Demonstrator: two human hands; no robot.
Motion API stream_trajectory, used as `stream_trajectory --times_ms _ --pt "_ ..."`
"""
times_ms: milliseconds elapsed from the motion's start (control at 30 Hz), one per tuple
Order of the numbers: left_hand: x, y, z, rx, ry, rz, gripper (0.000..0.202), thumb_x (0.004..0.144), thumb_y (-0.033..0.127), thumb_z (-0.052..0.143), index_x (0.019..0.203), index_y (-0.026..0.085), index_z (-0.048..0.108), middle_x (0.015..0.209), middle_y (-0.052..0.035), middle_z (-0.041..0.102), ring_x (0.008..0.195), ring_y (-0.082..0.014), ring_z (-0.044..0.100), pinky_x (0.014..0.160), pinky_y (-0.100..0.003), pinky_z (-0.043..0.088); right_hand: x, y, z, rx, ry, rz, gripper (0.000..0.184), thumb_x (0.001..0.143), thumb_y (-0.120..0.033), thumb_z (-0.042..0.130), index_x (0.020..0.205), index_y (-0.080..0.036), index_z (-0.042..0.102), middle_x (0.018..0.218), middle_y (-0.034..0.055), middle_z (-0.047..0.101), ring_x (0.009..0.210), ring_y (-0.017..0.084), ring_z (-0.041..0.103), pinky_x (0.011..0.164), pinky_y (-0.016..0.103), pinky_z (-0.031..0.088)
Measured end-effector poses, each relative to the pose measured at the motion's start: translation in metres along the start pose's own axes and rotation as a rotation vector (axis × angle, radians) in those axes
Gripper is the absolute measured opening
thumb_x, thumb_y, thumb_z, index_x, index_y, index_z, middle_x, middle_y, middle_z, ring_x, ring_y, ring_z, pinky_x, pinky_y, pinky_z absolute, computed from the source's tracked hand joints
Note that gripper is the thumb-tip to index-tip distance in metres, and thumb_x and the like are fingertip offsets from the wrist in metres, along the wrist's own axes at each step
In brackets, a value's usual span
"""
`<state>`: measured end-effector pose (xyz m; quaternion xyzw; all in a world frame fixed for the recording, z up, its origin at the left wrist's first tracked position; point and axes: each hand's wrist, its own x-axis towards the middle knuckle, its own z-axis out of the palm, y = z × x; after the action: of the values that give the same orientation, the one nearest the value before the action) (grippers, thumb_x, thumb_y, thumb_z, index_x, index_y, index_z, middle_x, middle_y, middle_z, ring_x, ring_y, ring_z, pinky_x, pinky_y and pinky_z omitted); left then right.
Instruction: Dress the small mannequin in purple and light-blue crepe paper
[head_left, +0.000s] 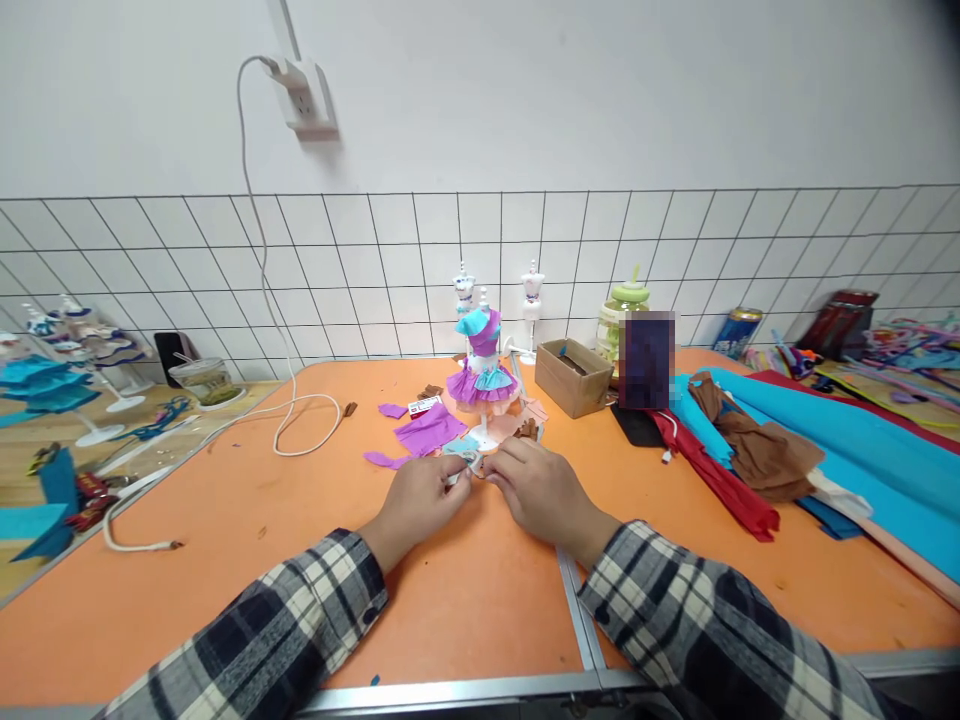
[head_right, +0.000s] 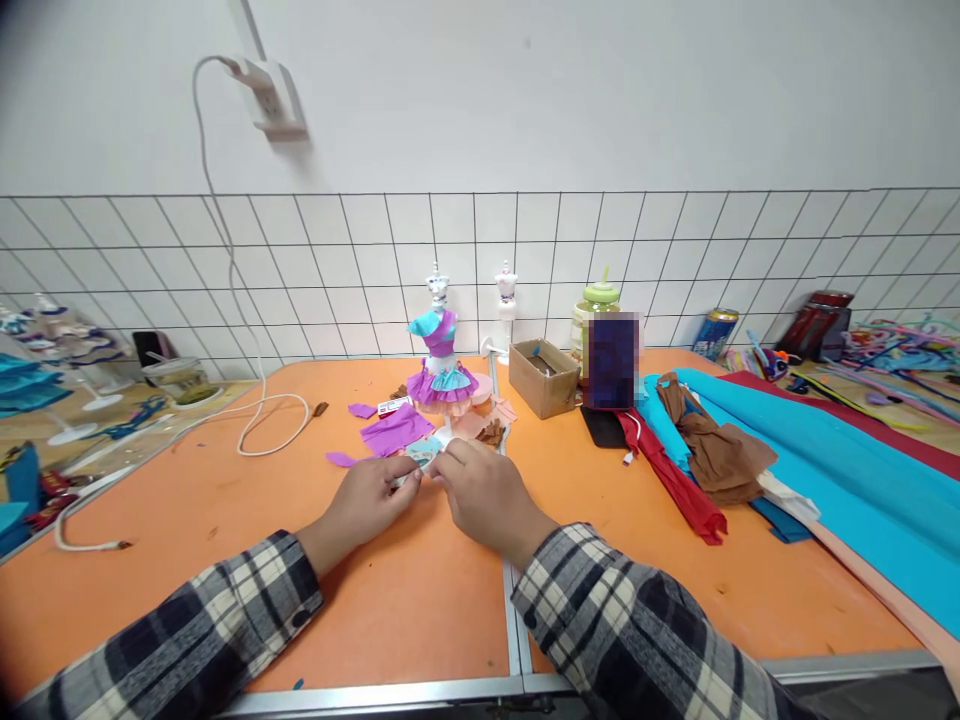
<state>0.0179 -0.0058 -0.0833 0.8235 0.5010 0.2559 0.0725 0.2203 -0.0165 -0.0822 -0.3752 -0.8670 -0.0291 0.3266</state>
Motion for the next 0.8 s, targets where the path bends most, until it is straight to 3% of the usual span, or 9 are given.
stream_trajectory --times_ms 300,467,567,700,800 --pt "0.000 0.008 0.002 -0.383 0.105 -0.064 0.034 0.087 0.038 0.044 0.062 0.018 0.054 0.057 0.0011 0.049 0.056 -0.0135 0.043 0.055 -0.026 0.029 0.000 -0.008 0.007 0.084 0.031 0.022 0.015 0.096 -0.014 0.044 0.098 -0.021 0.057 0.095 0.0052 0.057 0.079 0.017 0.054 0.064 0.028 0.040" --pt "0.001 0.012 0.006 -0.493 0.137 -0.091 0.036 0.083 0.042 0.048 0.059 0.018 0.058 0.059 -0.0014 0.058 0.061 -0.0165 0.051 0.060 -0.028 0.038 0.001 -0.007 0.006 0.124 0.038 0.000 0.018 0.095 -0.011 0.040 0.097 -0.020 0.055 0.096 0.0057 0.057 0.080 0.018 0.054 0.066 0.028 0.042" --pt "0.006 -0.004 -0.002 -0.549 0.263 -0.165 0.031 0.082 0.041 0.049 0.060 0.019 0.056 0.056 -0.0008 0.053 0.058 -0.0173 0.049 0.057 -0.029 0.039 -0.004 -0.015 0.005 0.133 0.017 -0.061 0.019 0.093 -0.009 0.040 0.096 -0.020 0.055 0.094 0.0060 0.058 0.079 0.018 0.054 0.065 0.028 0.042" --pt "0.010 -0.041 -0.031 -0.591 0.559 -0.288 0.028 0.087 0.038 0.038 0.072 0.021 0.055 0.055 0.0011 0.042 0.055 -0.0175 0.041 0.056 -0.029 0.037 -0.010 -0.031 0.006 0.246 0.002 -0.228 0.021 0.096 -0.015 0.040 0.095 -0.021 0.060 0.092 0.0055 0.062 0.079 0.016 0.057 0.064 0.026 0.045" --pt "0.009 -0.059 -0.041 -0.632 0.580 -0.271 0.034 0.091 0.043 0.038 0.080 0.020 0.060 0.055 0.0024 0.037 0.054 -0.0163 0.038 0.057 -0.029 0.038 -0.006 -0.025 0.008 0.467 0.154 -0.057 0.018 0.096 -0.021 0.048 0.094 -0.022 0.066 0.092 0.0053 0.065 0.087 0.016 0.061 0.076 0.027 0.049"
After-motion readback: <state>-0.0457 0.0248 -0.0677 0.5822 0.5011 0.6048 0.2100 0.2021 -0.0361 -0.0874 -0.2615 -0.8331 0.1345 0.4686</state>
